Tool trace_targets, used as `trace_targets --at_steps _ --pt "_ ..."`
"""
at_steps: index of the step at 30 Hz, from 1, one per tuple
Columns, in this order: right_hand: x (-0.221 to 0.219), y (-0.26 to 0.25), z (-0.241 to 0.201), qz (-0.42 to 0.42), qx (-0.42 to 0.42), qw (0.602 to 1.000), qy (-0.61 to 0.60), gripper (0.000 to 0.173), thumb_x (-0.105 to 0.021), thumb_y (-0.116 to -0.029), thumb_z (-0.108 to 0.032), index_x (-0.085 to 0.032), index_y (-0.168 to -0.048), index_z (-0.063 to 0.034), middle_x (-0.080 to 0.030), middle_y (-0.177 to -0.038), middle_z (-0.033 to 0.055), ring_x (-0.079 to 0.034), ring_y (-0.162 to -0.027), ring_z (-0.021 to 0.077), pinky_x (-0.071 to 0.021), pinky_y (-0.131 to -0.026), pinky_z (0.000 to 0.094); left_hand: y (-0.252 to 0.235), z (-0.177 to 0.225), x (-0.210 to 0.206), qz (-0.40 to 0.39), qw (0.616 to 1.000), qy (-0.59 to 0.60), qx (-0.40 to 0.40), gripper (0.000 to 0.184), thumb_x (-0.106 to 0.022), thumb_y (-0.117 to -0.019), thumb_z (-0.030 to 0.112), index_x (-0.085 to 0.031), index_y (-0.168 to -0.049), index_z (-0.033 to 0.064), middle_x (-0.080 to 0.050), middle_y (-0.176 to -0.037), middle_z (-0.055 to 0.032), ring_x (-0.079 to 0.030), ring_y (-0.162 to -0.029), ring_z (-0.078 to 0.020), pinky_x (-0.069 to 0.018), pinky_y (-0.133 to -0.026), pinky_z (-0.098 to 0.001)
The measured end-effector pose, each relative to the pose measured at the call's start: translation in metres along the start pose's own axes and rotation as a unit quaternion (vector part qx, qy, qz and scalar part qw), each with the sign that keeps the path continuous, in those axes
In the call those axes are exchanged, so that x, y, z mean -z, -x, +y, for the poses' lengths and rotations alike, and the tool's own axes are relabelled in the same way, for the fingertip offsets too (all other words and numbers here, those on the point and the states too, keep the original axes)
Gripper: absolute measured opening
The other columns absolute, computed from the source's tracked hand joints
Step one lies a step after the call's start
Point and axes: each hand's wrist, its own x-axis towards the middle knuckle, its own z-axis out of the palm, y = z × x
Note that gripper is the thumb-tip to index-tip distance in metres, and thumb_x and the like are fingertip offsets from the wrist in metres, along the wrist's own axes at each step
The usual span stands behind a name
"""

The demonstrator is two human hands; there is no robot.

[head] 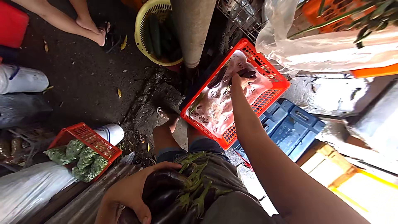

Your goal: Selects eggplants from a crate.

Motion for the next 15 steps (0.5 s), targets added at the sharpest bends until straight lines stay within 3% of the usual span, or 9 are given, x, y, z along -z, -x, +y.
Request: trace_targets --at_steps 2,4,5,7,9,11,13,15 --pt "0.010 0.000 0.008 -0.001 -0.001 1.000 0.000 0.110 -0.086 -0.0686 -0.044 -0.032 -0.155 -0.0020 -0.048 -0.148 0.0248 -0.049 -0.136 0.0372 -0.0469 -0.107 0.0509 -0.001 0.000 0.001 -0.005 1.000 -0.008 0.001 0.111 -0.093 -0.0630 0.048 -0.040 -0.156 0.0168 -0.059 -0.144 -0.0028 -0.057 -0.131 -0.0154 -0.0482 -0.111 -0.0316" --pt "0.021 -0.007 0.020 -0.032 0.004 0.999 -0.006 0.091 -0.087 -0.0654 -0.040 -0.053 -0.138 0.0015 -0.061 -0.131 0.0232 -0.061 -0.121 0.0348 -0.0529 -0.096 0.0533 -0.001 0.001 0.002 -0.007 1.000 -0.014 0.000 0.111 -0.093 -0.0627 0.050 -0.040 -0.155 0.0166 -0.060 -0.142 -0.0035 -0.058 -0.129 -0.0157 -0.0494 -0.110 -0.0321" --pt "0.033 -0.004 0.023 -0.069 0.009 0.997 -0.016 0.087 -0.088 -0.0653 -0.034 -0.054 -0.137 0.0023 -0.061 -0.128 0.0232 -0.061 -0.118 0.0346 -0.0525 -0.094 0.0540 0.000 0.001 0.002 -0.007 1.000 -0.013 0.001 0.111 -0.093 -0.0620 0.050 -0.041 -0.154 0.0169 -0.061 -0.141 -0.0031 -0.059 -0.127 -0.0153 -0.0506 -0.108 -0.0317" --pt "0.057 0.003 0.028 -0.124 0.056 0.991 -0.016 0.097 -0.091 -0.0616 -0.021 -0.044 -0.143 0.0028 -0.059 -0.128 0.0262 -0.061 -0.115 0.0373 -0.0540 -0.093 0.0561 0.002 0.001 0.003 -0.012 1.000 -0.002 -0.001 0.110 -0.094 -0.0624 0.048 -0.041 -0.154 0.0173 -0.061 -0.141 -0.0033 -0.059 -0.126 -0.0154 -0.0510 -0.108 -0.0318" --pt "0.080 0.007 0.035 -0.179 0.181 0.963 0.086 0.121 -0.093 -0.0580 -0.015 -0.024 -0.156 -0.0020 -0.051 -0.142 0.0302 -0.055 -0.127 0.0436 -0.0497 -0.102 0.0606 0.005 0.001 0.003 -0.013 1.000 0.000 0.000 0.109 -0.094 -0.0631 0.047 -0.041 -0.154 0.0180 -0.061 -0.140 -0.0032 -0.060 -0.126 -0.0155 -0.0513 -0.107 -0.0322" --pt "0.098 0.007 0.032 -0.225 0.365 0.867 0.253 0.130 -0.096 -0.0566 -0.020 -0.019 -0.160 -0.0068 -0.044 -0.148 0.0335 -0.051 -0.131 0.0511 -0.0474 -0.101 0.0683 0.006 0.002 0.002 -0.006 1.000 -0.010 0.010 0.108 -0.093 -0.0631 0.050 -0.042 -0.153 0.0193 -0.061 -0.140 -0.0027 -0.060 -0.126 -0.0153 -0.0517 -0.107 -0.0328" --pt "0.098 0.003 0.015 -0.263 0.541 0.704 0.378 0.121 -0.092 -0.0594 -0.015 -0.026 -0.160 -0.0111 -0.047 -0.144 0.0314 -0.051 -0.131 0.0504 -0.0476 -0.102 0.0652 0.005 0.004 0.001 -0.001 1.000 -0.022 0.020 0.107 -0.093 -0.0620 0.051 -0.043 -0.152 0.0200 -0.062 -0.139 -0.0019 -0.061 -0.125 -0.0150 -0.0524 -0.106 -0.0332" --pt "0.083 0.000 -0.004 -0.306 0.662 0.531 0.431 0.120 -0.093 -0.0578 -0.008 -0.029 -0.160 -0.0093 -0.050 -0.144 0.0287 -0.051 -0.132 0.0492 -0.0451 -0.105 0.0622 0.003 0.004 -0.002 -0.002 0.999 -0.021 0.026 0.107 -0.093 -0.0614 0.050 -0.044 -0.152 0.0202 -0.062 -0.138 -0.0017 -0.060 -0.125 -0.0149 -0.0526 -0.106 -0.0330"
